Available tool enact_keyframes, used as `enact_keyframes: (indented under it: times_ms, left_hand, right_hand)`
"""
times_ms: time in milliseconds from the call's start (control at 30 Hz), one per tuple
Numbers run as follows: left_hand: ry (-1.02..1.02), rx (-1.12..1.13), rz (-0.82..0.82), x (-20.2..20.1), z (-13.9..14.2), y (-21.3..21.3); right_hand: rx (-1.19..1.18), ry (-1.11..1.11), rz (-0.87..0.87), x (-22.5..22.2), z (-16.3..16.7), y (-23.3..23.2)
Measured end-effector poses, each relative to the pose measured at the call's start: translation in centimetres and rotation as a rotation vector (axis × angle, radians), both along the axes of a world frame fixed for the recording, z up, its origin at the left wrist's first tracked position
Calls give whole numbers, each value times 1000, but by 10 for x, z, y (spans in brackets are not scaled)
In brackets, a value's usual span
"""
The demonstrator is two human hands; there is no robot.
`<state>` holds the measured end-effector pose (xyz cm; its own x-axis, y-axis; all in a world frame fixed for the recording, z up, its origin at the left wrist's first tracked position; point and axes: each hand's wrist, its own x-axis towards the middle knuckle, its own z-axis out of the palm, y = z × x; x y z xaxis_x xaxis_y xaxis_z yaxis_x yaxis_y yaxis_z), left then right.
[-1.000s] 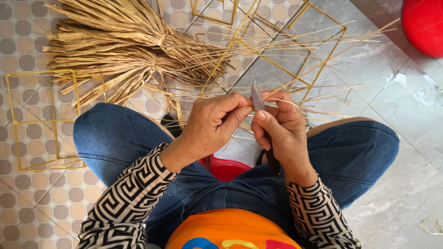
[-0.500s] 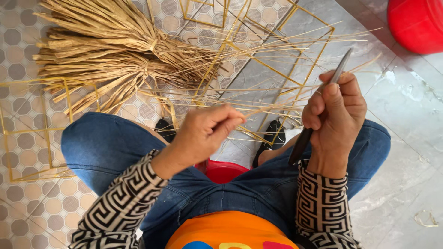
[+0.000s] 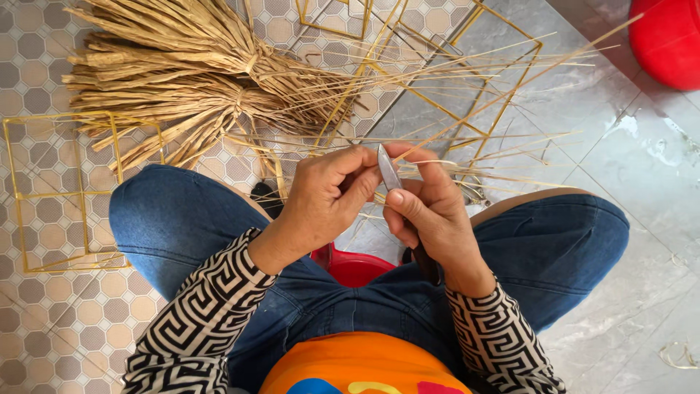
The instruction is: The person sits on a small red stool and uses a knife to sharpen the ends of thin wooden sticks. They hold each stick with one hand and scrape the blade along it to create a point, then place the finished stick into a nearby gold wire rack.
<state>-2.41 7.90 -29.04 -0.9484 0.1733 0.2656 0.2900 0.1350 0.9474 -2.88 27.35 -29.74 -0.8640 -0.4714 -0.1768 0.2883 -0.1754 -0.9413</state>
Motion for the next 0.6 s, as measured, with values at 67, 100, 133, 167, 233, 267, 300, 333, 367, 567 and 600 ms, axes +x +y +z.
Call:
enact_keyframes:
  times_ms: [67,100,133,167,233,267,300,333,367,567,600]
  left_hand:
    - [-10,21,-19,0,1,-1]
    - [-24,-1,-7,0,2,-1]
    - [-37,-22,5,1,2,0]
    - [-48,-14,-1,1,2,0]
    - [-69,1,-13,2,3,0]
    - [-71,-1,-9,3,3,0]
    - [-73,-3,-5,3,3,1]
    - [-75,-6,-2,4,3,1]
    - [-74,9,-9,4,4,1]
    - [-17,5,-8,4,5,-1]
    - [-15,-4,-9,4,5,-1]
  right_hand:
    - [-20,2,-13,1,-4,1]
    - [-21,10,-22,1,-5,2]
    - [-22,19,-31,2,-6,2]
    - [-23,29,-39,3,-7,2]
    - [-50,26,-48,4,-7,1]
    - [-64,25,-52,5,-6,0]
    - [-72,23,-48,5,-6,0]
    - [-80,22,-43,6,-5,0]
    - [-89,20,-39,6,-4,1]
    - [-20,11,-18,7,-2,-1]
    - [-32,17,-26,8,-2,-2]
